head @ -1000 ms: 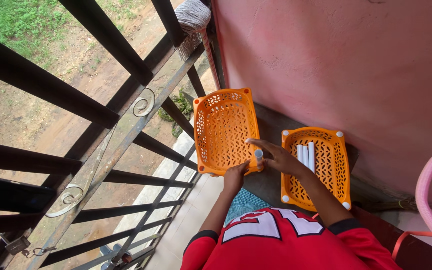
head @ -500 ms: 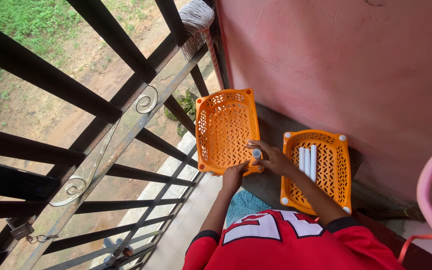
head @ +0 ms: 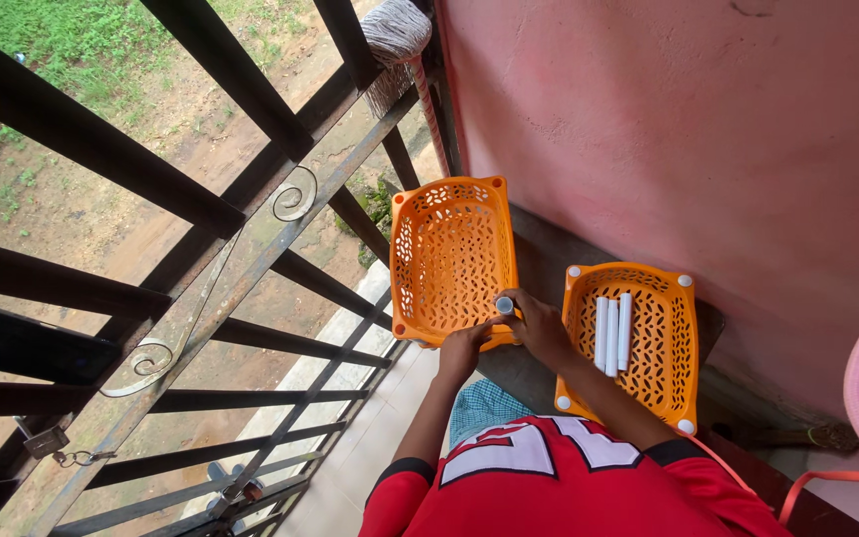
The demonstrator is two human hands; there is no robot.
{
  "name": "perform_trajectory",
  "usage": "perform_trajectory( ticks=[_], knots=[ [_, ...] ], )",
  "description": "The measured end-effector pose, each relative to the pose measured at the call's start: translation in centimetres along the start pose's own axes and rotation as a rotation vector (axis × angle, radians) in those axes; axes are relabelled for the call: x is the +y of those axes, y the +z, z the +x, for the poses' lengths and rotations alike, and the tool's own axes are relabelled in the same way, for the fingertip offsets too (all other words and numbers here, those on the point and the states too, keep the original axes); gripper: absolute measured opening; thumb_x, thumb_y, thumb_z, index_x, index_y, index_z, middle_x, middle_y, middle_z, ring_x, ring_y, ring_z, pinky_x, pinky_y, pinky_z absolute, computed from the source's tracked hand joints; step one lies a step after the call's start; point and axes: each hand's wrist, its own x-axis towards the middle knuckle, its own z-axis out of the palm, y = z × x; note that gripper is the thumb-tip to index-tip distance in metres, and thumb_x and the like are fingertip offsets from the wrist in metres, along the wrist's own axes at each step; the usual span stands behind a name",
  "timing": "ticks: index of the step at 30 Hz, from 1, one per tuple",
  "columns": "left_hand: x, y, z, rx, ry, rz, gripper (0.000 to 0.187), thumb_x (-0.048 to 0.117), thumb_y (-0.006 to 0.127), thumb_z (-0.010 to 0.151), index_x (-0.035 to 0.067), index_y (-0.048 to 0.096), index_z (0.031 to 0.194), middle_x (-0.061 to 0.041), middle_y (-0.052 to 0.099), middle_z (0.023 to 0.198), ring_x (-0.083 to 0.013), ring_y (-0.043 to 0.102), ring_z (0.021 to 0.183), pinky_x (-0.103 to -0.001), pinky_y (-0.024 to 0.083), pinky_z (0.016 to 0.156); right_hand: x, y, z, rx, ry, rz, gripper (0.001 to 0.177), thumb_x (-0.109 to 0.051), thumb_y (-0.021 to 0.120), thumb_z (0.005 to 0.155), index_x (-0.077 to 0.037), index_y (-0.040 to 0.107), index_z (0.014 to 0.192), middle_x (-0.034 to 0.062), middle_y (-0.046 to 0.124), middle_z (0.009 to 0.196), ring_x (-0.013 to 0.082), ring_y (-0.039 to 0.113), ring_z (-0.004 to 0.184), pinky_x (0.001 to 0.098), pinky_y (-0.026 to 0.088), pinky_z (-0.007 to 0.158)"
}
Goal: The person disassembles a blue plastic basket by removing its white support rods, then assembles an orange plastic basket by inserting white support rods into its holes. The person handles the baskets and rods by hand on a small stool near a balcony railing.
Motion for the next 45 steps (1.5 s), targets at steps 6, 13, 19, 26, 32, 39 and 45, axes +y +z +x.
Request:
perform_trajectory(
  ticks=[6, 13, 19, 26, 32, 39, 45],
  knots=[
    [-0.4, -0.3, -0.1, 0.001, -0.002, -0.055, 0.042, 0.014, 0.070, 0.090, 0.023, 0.071, 0.130, -0.008, 0.078, 0.098, -0.0298, 0.074, 0.087, -0.041, 0.057, 0.076, 2.2, -3.3, 3.1, -0.430, -0.081, 0.476, 0.047, -0.001, 0.066, 0.093, -0.003, 0.055, 0.139, 0.0121, 0.068, 0.132, 0.0188, 0.064, 0.123, 0.0362, 0.054, 0.101],
    [-0.6, -0.3, -0.3, -0.008, -0.030, -0.046, 0.041, 0.017, 0.071, 0.090, 0.023, 0.071, 0.130, -0.009, 0.078, 0.099, -0.0304, 0.074, 0.087, -0.042, 0.057, 0.076, 1.2, 0.2, -0.2, -0.023, -0.043, -0.014, 0.031, -0.006, 0.069, 0.092, -0.007, 0.064, 0.123, 0.0108, 0.077, 0.110, 0.0220, 0.079, 0.095, 0.0329, 0.063, 0.076],
    [-0.8, 0.0, -0.2, -0.023, -0.046, -0.019, 0.036, 0.019, 0.071, 0.091, 0.023, 0.072, 0.127, -0.008, 0.078, 0.100, -0.0299, 0.074, 0.088, -0.041, 0.058, 0.077, 0.0, -0.2, 0.6, 0.051, -0.052, -0.148, 0.041, -0.020, 0.082, 0.087, -0.008, 0.060, 0.120, 0.0113, 0.077, 0.108, 0.0299, 0.075, 0.099, 0.0404, 0.060, 0.080],
    [-1.2, 0.1, -0.2, -0.021, -0.014, -0.001, 0.040, 0.020, 0.071, 0.091, 0.025, 0.071, 0.131, -0.011, 0.077, 0.100, -0.0316, 0.074, 0.087, -0.043, 0.057, 0.076, 3.1, -1.9, 2.2, -0.270, -0.138, 0.159, 0.041, -0.005, 0.072, 0.088, -0.009, 0.067, 0.129, 0.0103, 0.077, 0.116, 0.0253, 0.078, 0.103, 0.0353, 0.064, 0.086],
    [-1.6, 0.6, -0.1, -0.017, -0.027, 0.025, 0.040, 0.022, 0.071, 0.091, 0.028, 0.070, 0.130, -0.010, 0.077, 0.098, -0.0318, 0.074, 0.085, -0.044, 0.057, 0.074, 3.9, 1.7, -0.6, 0.052, -0.135, -0.177, 0.039, -0.011, 0.079, 0.087, -0.009, 0.065, 0.123, 0.0093, 0.077, 0.106, 0.0262, 0.077, 0.092, 0.0353, 0.061, 0.073],
    [-1.1, 0.3, 0.0, -0.084, -0.085, 0.083, 0.039, 0.023, 0.071, 0.094, 0.030, 0.070, 0.132, -0.012, 0.076, 0.097, -0.0322, 0.073, 0.085, -0.044, 0.057, 0.074, 4.4, 2.5, -0.9, 0.103, -0.179, -0.201, 0.046, -0.021, 0.083, 0.087, -0.010, 0.061, 0.126, 0.0102, 0.076, 0.105, 0.0291, 0.076, 0.092, 0.0367, 0.060, 0.072],
    [0.1, -0.5, -0.2, -0.036, -0.025, 0.004, 0.045, 0.016, 0.067, 0.092, 0.026, 0.067, 0.135, -0.009, 0.078, 0.100, -0.0298, 0.074, 0.088, -0.042, 0.057, 0.075, 13.6, -3.1, 0.7, 0.197, -0.063, 0.503, 0.043, -0.023, 0.059, 0.109, -0.007, 0.051, 0.148, 0.0069, 0.071, 0.134, 0.0192, 0.068, 0.124, 0.0264, 0.056, 0.103]
  ],
)
